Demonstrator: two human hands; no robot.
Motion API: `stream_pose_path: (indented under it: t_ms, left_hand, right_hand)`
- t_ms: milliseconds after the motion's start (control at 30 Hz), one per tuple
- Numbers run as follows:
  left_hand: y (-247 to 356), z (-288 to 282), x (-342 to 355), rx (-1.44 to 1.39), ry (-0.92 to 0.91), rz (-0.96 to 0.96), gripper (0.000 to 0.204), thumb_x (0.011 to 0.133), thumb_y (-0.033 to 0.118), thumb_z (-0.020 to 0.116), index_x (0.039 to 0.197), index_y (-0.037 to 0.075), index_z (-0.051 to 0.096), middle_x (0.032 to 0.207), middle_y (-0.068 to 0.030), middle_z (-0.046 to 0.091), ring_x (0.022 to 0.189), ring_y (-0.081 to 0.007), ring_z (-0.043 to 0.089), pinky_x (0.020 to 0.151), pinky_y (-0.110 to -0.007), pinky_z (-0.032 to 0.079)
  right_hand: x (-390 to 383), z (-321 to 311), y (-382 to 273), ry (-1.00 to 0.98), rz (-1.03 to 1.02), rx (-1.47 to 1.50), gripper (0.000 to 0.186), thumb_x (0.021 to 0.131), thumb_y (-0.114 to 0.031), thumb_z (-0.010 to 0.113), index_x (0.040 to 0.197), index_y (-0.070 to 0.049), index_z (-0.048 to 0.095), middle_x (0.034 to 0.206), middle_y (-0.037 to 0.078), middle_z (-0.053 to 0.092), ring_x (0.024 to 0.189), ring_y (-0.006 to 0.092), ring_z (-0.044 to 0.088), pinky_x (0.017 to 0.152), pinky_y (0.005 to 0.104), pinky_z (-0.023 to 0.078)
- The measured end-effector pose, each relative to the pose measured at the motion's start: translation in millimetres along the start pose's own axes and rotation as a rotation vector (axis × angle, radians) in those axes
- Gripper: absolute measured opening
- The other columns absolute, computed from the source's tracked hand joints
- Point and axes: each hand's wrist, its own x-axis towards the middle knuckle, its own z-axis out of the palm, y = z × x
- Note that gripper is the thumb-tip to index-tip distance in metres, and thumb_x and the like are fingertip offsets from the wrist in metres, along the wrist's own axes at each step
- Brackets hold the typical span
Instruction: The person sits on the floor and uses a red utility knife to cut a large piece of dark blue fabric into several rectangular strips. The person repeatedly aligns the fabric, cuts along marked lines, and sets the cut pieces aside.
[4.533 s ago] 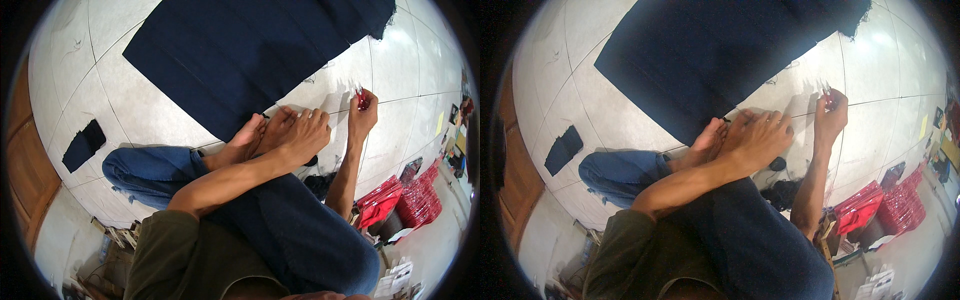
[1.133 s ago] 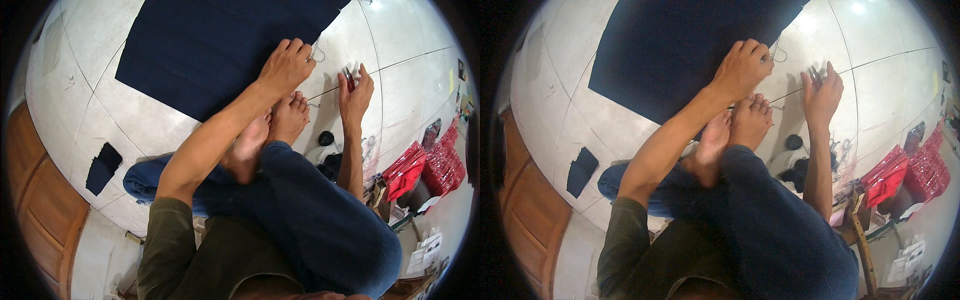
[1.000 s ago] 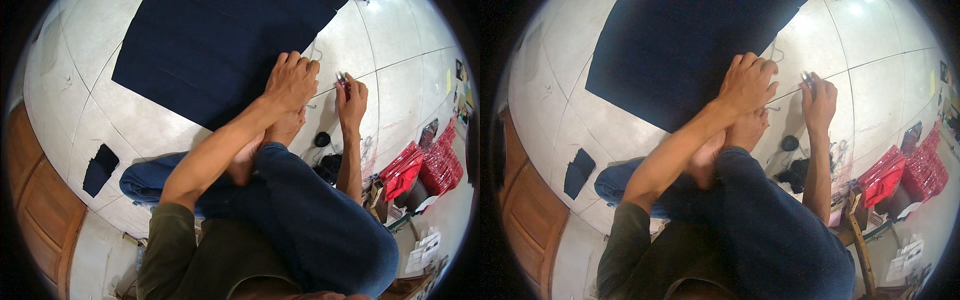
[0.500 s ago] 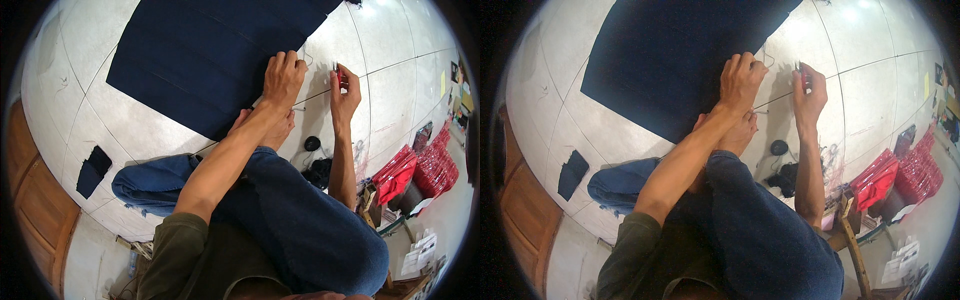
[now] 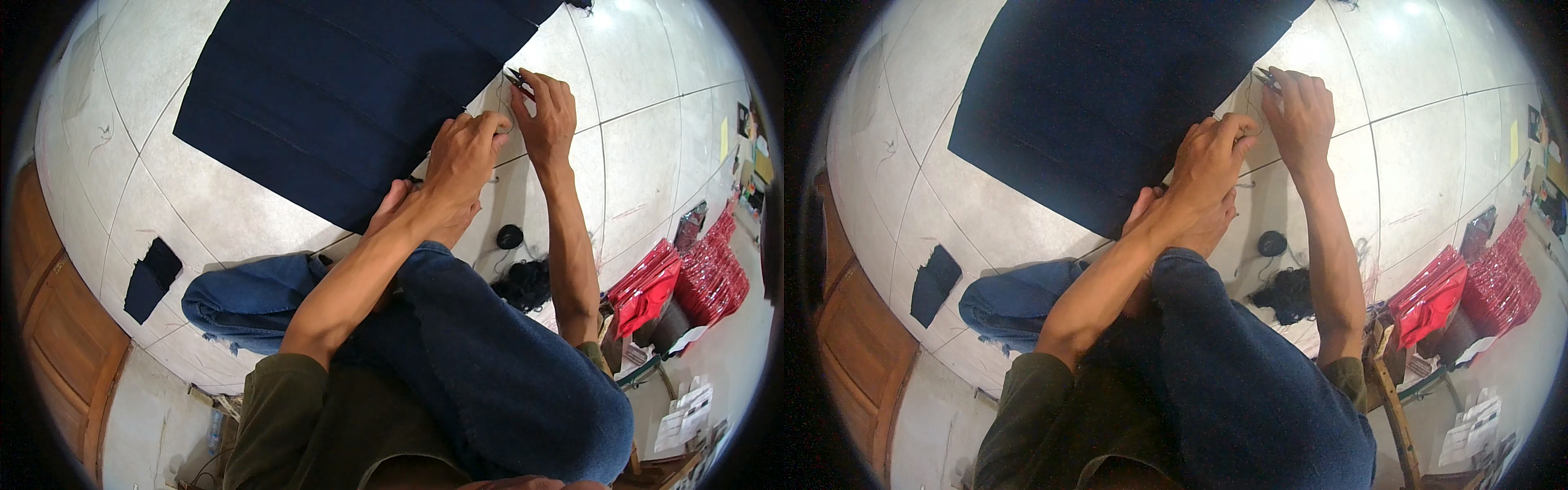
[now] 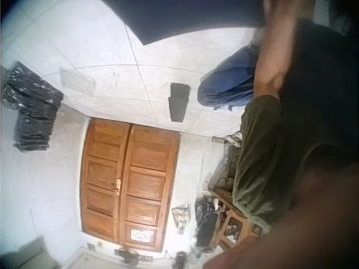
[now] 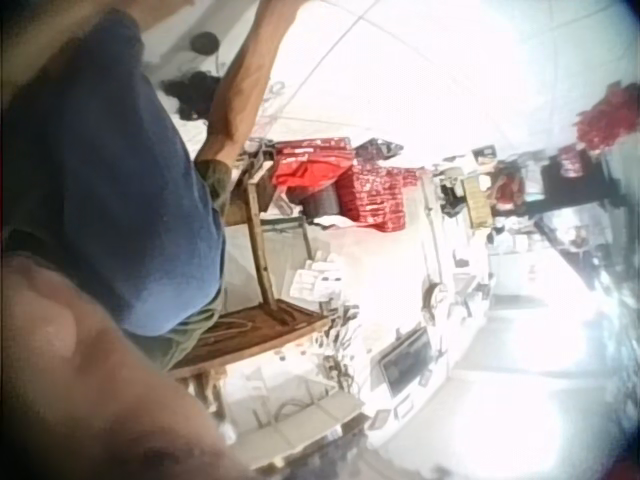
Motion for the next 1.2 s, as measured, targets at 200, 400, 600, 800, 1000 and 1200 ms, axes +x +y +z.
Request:
stream_pose_path:
  t_ms: [200,400,600,800,1000,1200]
  left_hand:
    - [2,1,0,-0.183,-0.052,-0.304,0.035,0.099,0.013,0.062,0.132,0.002,0.061,0.102,-0.0145,0.075,0.088,-0.0350,0.073,0.077,-0.044,0.057]
    - [7,-8,3,-0.207,-0.078,-0.281,0.020,0.099,0.014,0.060,0.108,0.002,0.073,0.107,-0.0174,0.074,0.093,-0.0333,0.073,0.082,-0.041,0.057]
    - [3,-2,2,-0.179,-0.091,-0.265,0.016,0.098,0.012,0.060,0.104,0.002,0.071,0.106,-0.0154,0.074,0.089,-0.0320,0.073,0.081,-0.040,0.057]
    - [3,-2,1,-0.168,-0.089,-0.230,0.015,0.097,0.010,0.060,0.104,0.002,0.071,0.103,-0.0147,0.074,0.085,-0.0299,0.073,0.076,-0.039,0.057]
    - [3,-2,0,-0.159,-0.089,-0.247,0.016,0.098,0.012,0.061,0.107,0.003,0.071,0.104,-0.0146,0.074,0.085,-0.0292,0.073,0.077,-0.039,0.058]
    - [6,-9,-3,-0.177,-0.085,-0.268,0.021,0.100,0.016,0.061,0.114,0.004,0.070,0.106,-0.0152,0.074,0.085,-0.0296,0.072,0.076,-0.039,0.057]
  right_hand:
    - [-1,1,-1,0.022,-0.036,-0.028,0.033,0.081,-0.012,0.079,0.113,-0.011,0.069,0.102,0.004,0.068,0.091,0.0239,0.063,0.080,0.0372,0.049]
    - [7,2,-3,0.049,-0.088,-0.006,0.035,0.080,-0.010,0.080,0.112,-0.011,0.068,0.100,0.004,0.067,0.088,0.0227,0.063,0.077,0.0353,0.050]
    - [13,0,-8,0.064,-0.105,0.036,0.035,0.077,-0.006,0.081,0.110,-0.009,0.069,0.098,0.005,0.068,0.085,0.0226,0.063,0.074,0.0340,0.052]
    - [10,1,-8,0.053,-0.115,0.151,0.036,0.077,-0.003,0.081,0.111,-0.006,0.069,0.099,0.007,0.069,0.087,0.0247,0.064,0.075,0.0362,0.054]
    - [2,-1,-5,0.025,-0.089,0.146,0.039,0.079,-0.004,0.081,0.116,-0.006,0.068,0.102,0.009,0.069,0.091,0.0258,0.065,0.076,0.0362,0.054]
    - [-21,-13,-4,0.028,0.082,0.090,0.036,0.081,-0.004,0.079,0.116,-0.006,0.069,0.104,0.010,0.069,0.095,0.0259,0.067,0.078,0.0351,0.056]
